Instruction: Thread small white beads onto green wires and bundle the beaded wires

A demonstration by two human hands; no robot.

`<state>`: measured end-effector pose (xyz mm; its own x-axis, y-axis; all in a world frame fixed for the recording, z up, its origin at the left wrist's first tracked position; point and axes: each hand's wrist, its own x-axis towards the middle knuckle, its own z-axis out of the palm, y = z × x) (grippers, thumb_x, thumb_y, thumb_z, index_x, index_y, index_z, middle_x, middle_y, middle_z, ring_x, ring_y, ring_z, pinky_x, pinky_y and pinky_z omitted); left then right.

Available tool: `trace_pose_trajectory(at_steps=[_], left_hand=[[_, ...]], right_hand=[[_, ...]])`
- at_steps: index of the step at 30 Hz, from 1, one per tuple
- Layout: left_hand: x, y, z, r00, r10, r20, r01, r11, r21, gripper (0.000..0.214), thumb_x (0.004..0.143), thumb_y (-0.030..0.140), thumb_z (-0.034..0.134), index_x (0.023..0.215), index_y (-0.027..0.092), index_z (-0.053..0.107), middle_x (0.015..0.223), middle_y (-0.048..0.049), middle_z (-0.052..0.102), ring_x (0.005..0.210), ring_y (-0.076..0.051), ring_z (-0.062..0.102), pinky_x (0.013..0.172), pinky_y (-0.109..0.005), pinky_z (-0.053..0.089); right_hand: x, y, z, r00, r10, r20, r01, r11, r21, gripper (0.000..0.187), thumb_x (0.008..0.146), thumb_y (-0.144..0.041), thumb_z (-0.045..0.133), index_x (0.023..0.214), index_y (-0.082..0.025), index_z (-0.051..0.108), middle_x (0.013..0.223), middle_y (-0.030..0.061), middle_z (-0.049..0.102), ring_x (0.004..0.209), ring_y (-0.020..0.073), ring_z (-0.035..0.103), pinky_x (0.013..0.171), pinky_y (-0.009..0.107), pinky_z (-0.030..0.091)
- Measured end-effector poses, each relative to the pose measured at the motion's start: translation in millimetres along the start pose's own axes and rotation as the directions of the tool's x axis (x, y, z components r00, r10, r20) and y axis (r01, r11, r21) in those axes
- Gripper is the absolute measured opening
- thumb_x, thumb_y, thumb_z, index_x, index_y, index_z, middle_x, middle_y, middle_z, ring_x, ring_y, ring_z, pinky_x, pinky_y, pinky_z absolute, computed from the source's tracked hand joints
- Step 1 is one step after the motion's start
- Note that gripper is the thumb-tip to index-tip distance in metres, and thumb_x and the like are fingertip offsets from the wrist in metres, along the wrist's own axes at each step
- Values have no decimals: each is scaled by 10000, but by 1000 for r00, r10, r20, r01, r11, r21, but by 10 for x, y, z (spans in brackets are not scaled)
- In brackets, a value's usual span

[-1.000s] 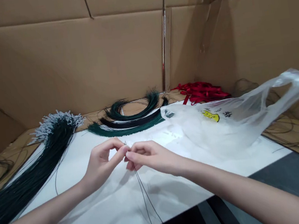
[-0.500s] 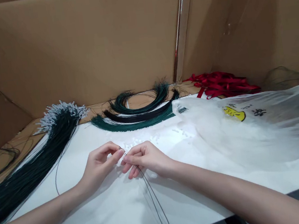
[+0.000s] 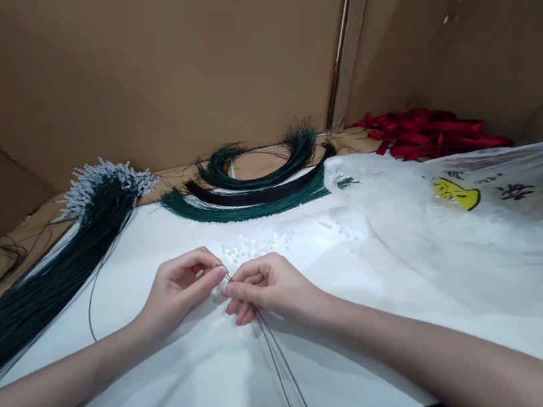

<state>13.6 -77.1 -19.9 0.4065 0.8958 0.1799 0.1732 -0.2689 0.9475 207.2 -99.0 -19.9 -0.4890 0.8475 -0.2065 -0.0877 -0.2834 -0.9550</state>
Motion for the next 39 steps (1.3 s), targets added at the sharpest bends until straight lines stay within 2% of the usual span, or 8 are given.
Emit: trace_pose_trajectory(at_steps=[5, 12, 16, 20, 26, 31, 35, 39], left_hand=[[8, -11, 7, 999, -22, 28, 23, 999, -30, 173, 873, 323, 697, 794, 172, 674, 772, 1, 639, 713, -99, 565, 654, -218, 433], [18, 5, -16, 1000, -3, 14, 3, 1000, -16, 192, 912, 356, 642, 850, 186, 704, 798, -10, 647, 698, -111, 559, 638, -234, 424], [110, -16, -66, 995, 98, -15, -92, 967, 238, 224, 962, 360, 554, 924, 202, 708, 891, -28, 672, 768, -140, 580, 695, -270, 419], [234, -70, -74, 983, 166, 83, -185, 839, 511, 118, 928, 283, 611, 900, 201, 691, 875, -5, 668, 706, -126, 560, 770, -316, 371], [337, -97, -17, 974, 156, 162, -223, 753, 619, 117, 920, 231, 603, 823, 191, 655, 864, 11, 677, 703, -128, 559, 811, -351, 313], [317, -58, -36, 976, 167, 143, -216, 845, 490, 121, 903, 170, 584, 789, 180, 624, 817, -1, 665, 755, -148, 578, 779, -321, 373], [198, -12, -73, 993, 47, 104, -63, 986, 157, 66, 892, 204, 616, 846, 178, 657, 838, -20, 659, 802, -149, 599, 726, -264, 455], [102, -30, -69, 994, -61, 94, 77, 981, -180, 111, 828, 241, 722, 895, 169, 671, 849, -35, 685, 795, -146, 644, 721, -248, 513]], right_hand=[[-16, -38, 35, 997, -22, -71, 22, 1000, 3, 423, 741, -517, 784, 767, -123, 632, 651, 26, 692, 521, 97, 647, 525, 205, 520], [-25, -27, 37, 999, -31, -44, 30, 999, -28, 372, 766, -470, 776, 740, -143, 600, 623, -8, 643, 503, 84, 610, 500, 197, 490], [-34, 23, 48, 1000, 1, -18, -2, 999, -36, 300, 787, -400, 770, 780, -137, 626, 614, -10, 639, 502, 80, 602, 504, 189, 488], [-48, 59, 55, 1000, -13, 13, 13, 1000, -9, 291, 809, -402, 752, 839, -144, 620, 608, -19, 636, 497, 78, 595, 507, 187, 493], [-71, 18, 62, 1000, -27, 1, 27, 1000, -11, 273, 856, -400, 706, 817, -152, 600, 626, -13, 639, 504, 86, 600, 516, 203, 499], [-69, 3, 65, 998, -48, -26, 48, 999, -13, 307, 832, -429, 727, 791, -146, 617, 627, -11, 628, 512, 88, 598, 498, 198, 478], [-59, 26, 64, 997, -67, -47, 66, 998, -23, 313, 814, -433, 745, 802, -147, 617, 618, -16, 616, 509, 87, 595, 500, 196, 475], [-55, 52, 56, 993, -86, -76, 87, 996, 1, 252, 841, -390, 721, 888, -175, 598, 607, -37, 607, 493, 93, 589, 477, 197, 466]])
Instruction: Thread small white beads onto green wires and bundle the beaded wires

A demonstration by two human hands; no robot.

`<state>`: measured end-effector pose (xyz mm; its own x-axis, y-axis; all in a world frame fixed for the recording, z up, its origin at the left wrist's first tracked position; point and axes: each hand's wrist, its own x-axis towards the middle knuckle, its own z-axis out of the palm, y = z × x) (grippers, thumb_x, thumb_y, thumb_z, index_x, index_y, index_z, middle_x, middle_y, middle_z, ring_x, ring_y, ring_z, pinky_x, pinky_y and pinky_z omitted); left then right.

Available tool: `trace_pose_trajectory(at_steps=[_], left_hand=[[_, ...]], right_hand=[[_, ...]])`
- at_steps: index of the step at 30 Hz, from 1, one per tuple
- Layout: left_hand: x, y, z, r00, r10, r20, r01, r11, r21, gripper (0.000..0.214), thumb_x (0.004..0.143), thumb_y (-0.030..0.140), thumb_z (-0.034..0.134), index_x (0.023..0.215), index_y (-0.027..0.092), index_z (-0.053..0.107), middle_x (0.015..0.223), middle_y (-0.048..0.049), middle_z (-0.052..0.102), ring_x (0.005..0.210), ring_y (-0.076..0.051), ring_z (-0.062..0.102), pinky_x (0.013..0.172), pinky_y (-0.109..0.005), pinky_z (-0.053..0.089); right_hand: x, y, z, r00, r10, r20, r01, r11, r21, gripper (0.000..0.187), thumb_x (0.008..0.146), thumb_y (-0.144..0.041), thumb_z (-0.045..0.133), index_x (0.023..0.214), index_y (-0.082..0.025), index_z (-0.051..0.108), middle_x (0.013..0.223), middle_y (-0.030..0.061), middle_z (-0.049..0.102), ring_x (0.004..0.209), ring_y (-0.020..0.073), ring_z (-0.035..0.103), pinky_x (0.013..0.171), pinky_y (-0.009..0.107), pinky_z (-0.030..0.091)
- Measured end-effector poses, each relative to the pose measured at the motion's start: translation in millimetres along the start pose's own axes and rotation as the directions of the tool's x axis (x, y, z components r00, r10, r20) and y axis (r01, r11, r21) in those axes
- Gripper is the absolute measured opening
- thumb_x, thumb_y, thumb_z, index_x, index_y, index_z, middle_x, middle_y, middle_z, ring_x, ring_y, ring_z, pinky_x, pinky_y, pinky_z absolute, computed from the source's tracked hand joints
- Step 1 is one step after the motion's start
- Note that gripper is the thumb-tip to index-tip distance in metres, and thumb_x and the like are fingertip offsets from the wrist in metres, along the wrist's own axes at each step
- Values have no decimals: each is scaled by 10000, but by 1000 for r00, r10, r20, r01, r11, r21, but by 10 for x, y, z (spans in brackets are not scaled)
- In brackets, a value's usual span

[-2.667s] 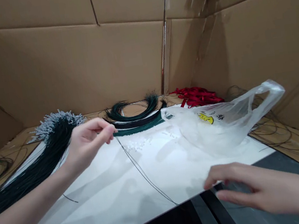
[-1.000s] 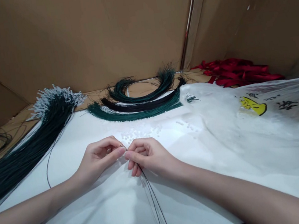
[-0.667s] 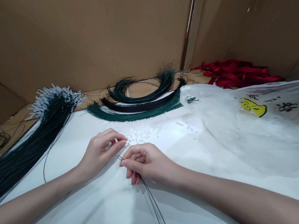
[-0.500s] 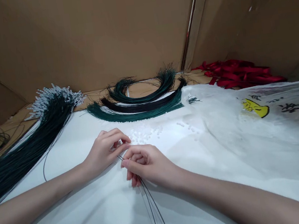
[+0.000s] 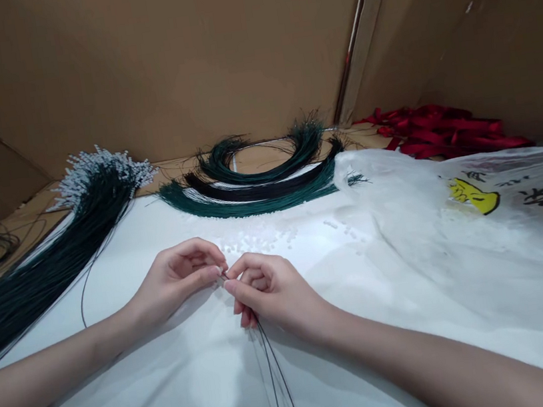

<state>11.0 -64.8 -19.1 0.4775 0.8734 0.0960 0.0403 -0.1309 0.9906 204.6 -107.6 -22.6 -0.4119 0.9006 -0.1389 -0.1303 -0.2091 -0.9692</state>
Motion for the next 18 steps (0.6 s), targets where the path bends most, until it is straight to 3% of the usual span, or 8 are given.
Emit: trace_pose_trajectory(at_steps=[3, 6, 18], left_hand=[[-7, -43, 8, 998, -55, 13, 57, 981, -183, 152, 798, 221, 762, 907, 165, 672, 834, -37, 707, 772, -135, 669, 713, -233, 541], [10, -62, 9, 998, -62, 27, 67, 964, -256, 140, 794, 189, 769, 900, 164, 682, 830, -33, 721, 758, -118, 679, 704, -208, 549], [6, -56, 15, 997, -53, 47, 65, 955, -288, 137, 783, 156, 772, 887, 159, 682, 825, -37, 735, 753, -121, 691, 692, -202, 553]], right_hand=[[-5, -12, -10, 999, -21, -26, 20, 999, -50, 171, 862, -310, 687, 846, -173, 587, 609, -36, 608, 490, 87, 581, 482, 192, 461], [-13, -39, -15, 998, -38, -47, 33, 992, -119, 150, 849, -264, 685, 805, -166, 579, 601, -33, 607, 496, 85, 574, 502, 197, 466], [-52, -60, 3, 991, -116, -63, 100, 971, -216, 130, 847, -251, 671, 791, -174, 583, 588, -29, 605, 495, 87, 555, 492, 206, 442]])
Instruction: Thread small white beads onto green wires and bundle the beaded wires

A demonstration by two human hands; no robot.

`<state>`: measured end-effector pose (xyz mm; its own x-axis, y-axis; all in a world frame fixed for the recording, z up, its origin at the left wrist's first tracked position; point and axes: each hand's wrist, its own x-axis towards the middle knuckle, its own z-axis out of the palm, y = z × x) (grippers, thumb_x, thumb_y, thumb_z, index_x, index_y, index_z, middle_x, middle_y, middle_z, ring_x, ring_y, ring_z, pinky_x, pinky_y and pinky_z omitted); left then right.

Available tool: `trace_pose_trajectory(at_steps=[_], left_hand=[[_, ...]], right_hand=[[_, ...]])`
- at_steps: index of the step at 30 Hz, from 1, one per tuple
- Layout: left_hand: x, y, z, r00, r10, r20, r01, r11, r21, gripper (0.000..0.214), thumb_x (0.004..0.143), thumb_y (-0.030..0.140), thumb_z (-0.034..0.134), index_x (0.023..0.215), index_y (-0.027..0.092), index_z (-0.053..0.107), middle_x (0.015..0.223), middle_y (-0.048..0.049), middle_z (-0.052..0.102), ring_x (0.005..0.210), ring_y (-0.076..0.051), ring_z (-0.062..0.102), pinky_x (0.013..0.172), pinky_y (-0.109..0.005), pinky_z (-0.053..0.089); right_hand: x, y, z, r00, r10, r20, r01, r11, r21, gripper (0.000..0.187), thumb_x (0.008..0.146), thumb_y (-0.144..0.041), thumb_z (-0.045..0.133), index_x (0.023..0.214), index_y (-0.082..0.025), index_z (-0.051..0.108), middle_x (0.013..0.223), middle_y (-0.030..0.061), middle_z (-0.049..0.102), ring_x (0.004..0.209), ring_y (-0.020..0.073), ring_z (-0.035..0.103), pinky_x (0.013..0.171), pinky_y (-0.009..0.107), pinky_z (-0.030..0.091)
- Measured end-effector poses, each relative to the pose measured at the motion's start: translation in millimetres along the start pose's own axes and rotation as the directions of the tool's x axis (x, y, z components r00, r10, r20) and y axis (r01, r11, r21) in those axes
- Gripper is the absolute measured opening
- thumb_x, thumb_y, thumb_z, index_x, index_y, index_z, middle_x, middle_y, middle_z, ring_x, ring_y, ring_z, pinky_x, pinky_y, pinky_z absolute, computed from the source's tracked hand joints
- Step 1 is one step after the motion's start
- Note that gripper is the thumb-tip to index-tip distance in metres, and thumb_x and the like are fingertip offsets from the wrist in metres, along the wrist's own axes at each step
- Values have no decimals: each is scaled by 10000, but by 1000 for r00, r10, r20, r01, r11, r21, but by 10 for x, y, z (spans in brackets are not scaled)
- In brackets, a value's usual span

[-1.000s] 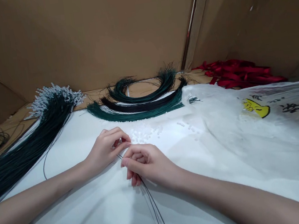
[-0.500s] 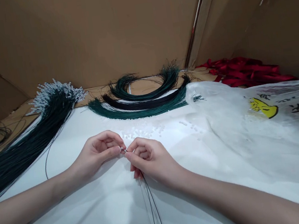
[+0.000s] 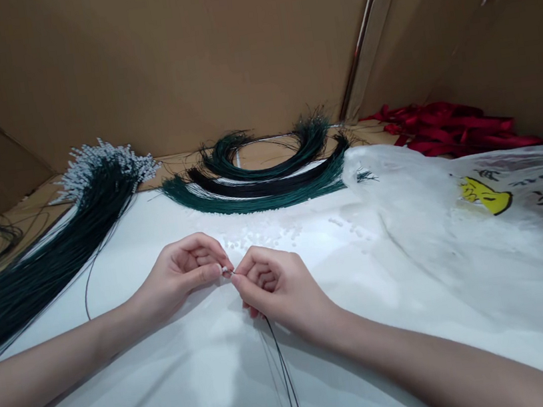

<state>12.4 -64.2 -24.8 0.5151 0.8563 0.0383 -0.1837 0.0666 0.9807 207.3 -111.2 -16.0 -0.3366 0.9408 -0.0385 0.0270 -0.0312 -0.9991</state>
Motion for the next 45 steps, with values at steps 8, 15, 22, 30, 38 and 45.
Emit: trace_pose_trajectory(at_steps=[8, 15, 22, 30, 38, 45], left_hand=[[-2, 11, 5, 1000, -1, 14, 1, 1000, -31, 134, 792, 141, 765, 894, 163, 679, 823, -31, 741, 739, -110, 697, 683, -187, 557], [-7, 2, 17, 1000, -11, 0, 11, 1000, -17, 156, 773, 139, 778, 887, 158, 673, 818, -31, 742, 730, -115, 699, 681, -195, 560], [1, 3, 0, 1000, -7, 20, 8, 999, -41, 161, 781, 149, 782, 897, 148, 671, 819, -32, 744, 740, -105, 701, 685, -173, 560], [-3, 9, -8, 999, -6, 41, 8, 998, -55, 176, 783, 138, 788, 909, 149, 667, 831, -16, 749, 742, -81, 700, 695, -142, 559], [-15, 5, -2, 999, -10, 45, 12, 999, -48, 161, 783, 137, 788, 898, 144, 675, 818, -14, 745, 737, -81, 700, 692, -143, 564], [-4, -5, -7, 999, -6, 42, 8, 999, -54, 160, 784, 136, 786, 901, 151, 678, 818, -12, 746, 736, -81, 697, 686, -145, 566]], right_hand=[[-15, -31, 9, 1000, 1, -8, -1, 1000, -20, 96, 834, -184, 653, 773, -166, 581, 583, -34, 598, 488, 79, 553, 489, 196, 437], [-15, -11, 14, 1000, -2, -18, 1, 1000, -30, 90, 835, -173, 646, 776, -166, 578, 582, -33, 604, 494, 81, 560, 494, 195, 438], [-27, -32, 20, 1000, -9, -20, 9, 999, -34, 90, 823, -166, 651, 774, -162, 575, 579, -36, 599, 491, 80, 557, 485, 191, 430], [-17, -34, 19, 1000, 4, -22, -5, 999, -41, 86, 828, -162, 646, 782, -155, 573, 579, -37, 596, 493, 77, 556, 489, 186, 432], [-26, -53, 19, 1000, -14, -21, 13, 999, -44, 90, 833, -161, 645, 776, -151, 576, 576, -38, 591, 490, 75, 556, 487, 183, 432], [-25, -48, 16, 1000, -14, -8, 13, 999, -46, 105, 835, -161, 646, 765, -154, 569, 568, -42, 587, 484, 70, 551, 480, 177, 426]])
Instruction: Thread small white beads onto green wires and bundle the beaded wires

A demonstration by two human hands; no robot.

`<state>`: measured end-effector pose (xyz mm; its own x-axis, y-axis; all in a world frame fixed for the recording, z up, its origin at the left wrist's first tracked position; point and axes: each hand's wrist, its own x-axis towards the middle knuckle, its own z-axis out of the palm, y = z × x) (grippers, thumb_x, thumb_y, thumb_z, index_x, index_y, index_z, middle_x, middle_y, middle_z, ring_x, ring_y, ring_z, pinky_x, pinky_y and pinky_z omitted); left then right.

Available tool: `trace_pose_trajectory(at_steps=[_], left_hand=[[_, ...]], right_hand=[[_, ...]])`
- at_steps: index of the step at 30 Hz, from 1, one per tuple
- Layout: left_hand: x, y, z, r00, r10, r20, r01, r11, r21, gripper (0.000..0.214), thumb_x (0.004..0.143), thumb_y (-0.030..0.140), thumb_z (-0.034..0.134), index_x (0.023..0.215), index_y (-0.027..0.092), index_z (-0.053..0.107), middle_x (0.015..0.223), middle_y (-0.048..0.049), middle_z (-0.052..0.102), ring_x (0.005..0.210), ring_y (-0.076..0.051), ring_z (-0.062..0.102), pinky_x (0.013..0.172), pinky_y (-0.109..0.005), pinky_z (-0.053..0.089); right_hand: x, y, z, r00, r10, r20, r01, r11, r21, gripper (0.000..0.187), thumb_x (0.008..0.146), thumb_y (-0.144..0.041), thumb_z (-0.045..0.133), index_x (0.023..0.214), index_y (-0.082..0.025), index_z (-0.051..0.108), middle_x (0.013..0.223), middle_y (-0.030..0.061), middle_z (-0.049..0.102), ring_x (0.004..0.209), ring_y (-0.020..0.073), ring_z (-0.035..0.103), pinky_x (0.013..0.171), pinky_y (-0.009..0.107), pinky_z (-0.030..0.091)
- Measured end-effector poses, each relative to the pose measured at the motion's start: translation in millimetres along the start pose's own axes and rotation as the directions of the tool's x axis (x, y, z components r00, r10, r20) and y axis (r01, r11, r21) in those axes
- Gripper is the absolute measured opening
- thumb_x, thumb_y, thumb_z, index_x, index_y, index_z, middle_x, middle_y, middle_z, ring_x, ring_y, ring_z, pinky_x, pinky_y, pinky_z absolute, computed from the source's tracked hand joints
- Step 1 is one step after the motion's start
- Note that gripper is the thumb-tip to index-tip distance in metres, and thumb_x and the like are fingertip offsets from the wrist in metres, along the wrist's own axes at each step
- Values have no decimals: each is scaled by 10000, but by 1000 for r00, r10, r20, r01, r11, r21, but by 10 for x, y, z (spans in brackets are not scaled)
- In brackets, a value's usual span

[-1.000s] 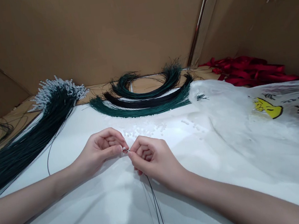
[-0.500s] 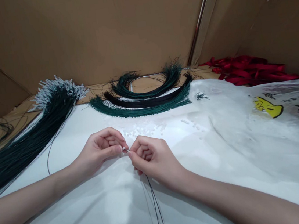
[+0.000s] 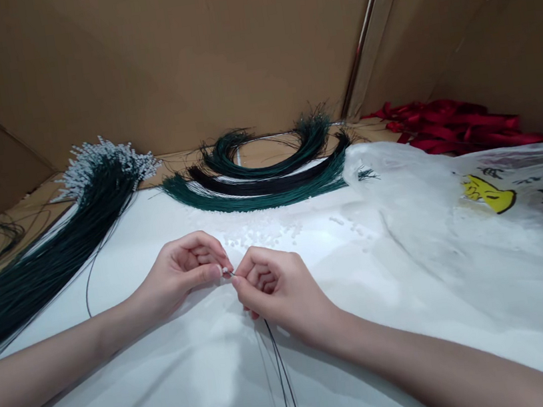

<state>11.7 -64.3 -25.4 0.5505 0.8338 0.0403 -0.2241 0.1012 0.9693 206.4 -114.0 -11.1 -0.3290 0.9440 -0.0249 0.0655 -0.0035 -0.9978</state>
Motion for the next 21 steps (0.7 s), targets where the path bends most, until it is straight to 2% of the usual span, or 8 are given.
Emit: trace_pose_trajectory(at_steps=[21], left_hand=[[4, 5, 12, 1000, 5, 4, -5, 1000, 20, 149, 788, 156, 785, 891, 150, 677, 806, -16, 745, 738, -87, 701, 697, -154, 560]], right_hand=[[-13, -12, 0, 1000, -9, 8, 9, 1000, -13, 120, 862, -201, 632, 772, -155, 568, 567, -40, 582, 485, 69, 551, 480, 178, 425]])
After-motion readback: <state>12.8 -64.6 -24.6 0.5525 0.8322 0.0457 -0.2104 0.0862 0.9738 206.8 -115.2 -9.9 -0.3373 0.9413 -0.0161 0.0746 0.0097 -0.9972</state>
